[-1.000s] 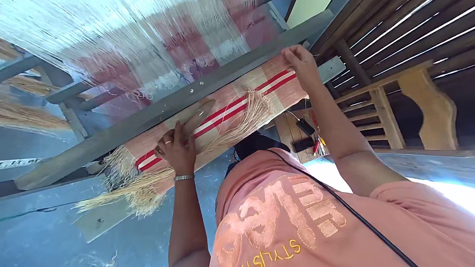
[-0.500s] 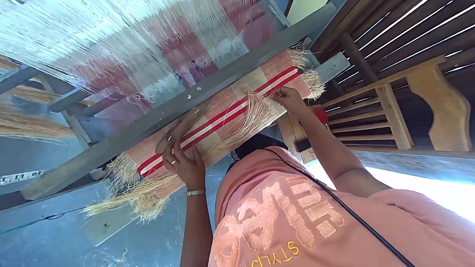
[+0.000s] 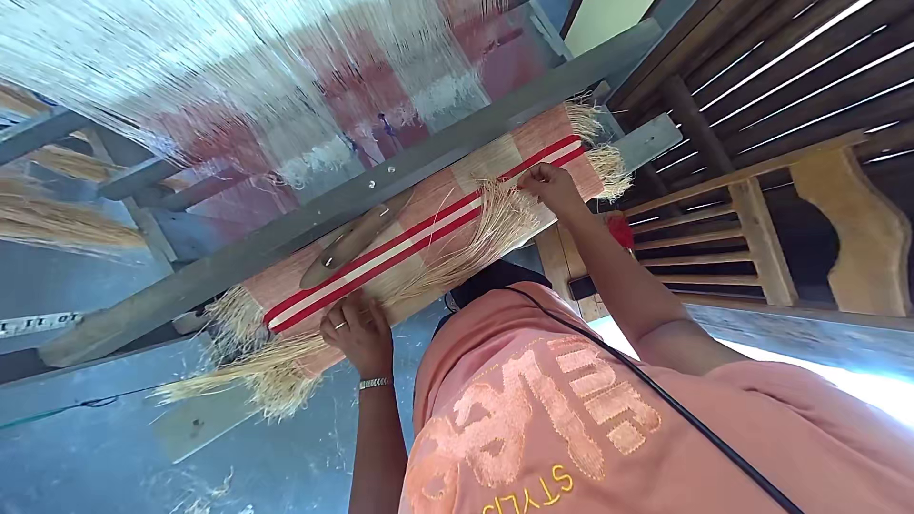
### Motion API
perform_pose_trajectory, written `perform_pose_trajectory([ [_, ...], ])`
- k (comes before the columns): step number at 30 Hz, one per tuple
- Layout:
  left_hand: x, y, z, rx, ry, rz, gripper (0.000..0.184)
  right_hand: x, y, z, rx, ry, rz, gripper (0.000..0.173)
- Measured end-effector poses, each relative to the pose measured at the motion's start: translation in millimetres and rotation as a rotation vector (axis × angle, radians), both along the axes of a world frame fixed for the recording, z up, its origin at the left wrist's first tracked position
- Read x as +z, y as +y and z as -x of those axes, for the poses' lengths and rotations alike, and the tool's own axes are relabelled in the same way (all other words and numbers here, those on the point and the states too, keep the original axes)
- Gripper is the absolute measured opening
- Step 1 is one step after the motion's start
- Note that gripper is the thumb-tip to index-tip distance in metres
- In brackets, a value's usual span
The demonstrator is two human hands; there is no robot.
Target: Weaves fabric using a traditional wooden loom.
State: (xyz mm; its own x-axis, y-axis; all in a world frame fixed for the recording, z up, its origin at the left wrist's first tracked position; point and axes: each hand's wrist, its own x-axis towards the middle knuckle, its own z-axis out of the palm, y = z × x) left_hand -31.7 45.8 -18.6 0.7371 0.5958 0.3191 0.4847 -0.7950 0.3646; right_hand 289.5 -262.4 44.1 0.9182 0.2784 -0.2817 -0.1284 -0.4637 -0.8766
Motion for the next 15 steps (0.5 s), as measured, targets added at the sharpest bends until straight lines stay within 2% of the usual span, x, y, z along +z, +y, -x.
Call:
perform_pose_trajectory([
  [5, -12, 4, -4, 0.077, 0.122, -0.056, 0.054, 7, -28, -39, -0.097, 0.131, -0.068, 0.023],
  [9, -12, 5, -6, 0.075, 0.123, -0.073, 0.052, 29, -117, -109, -0.351, 0.198, -0.197, 0.022],
  [12, -10, 3, -7, 0.076, 0.116, -0.073, 0.052, 81, -218, -149, -0.601, 0.072, -0.383, 0.018],
  [15, -10, 3, -8, 0.084, 0.110, -0.071, 0.051, 178, -316, -164, -0.816, -0.167, -0.398, 0.014],
])
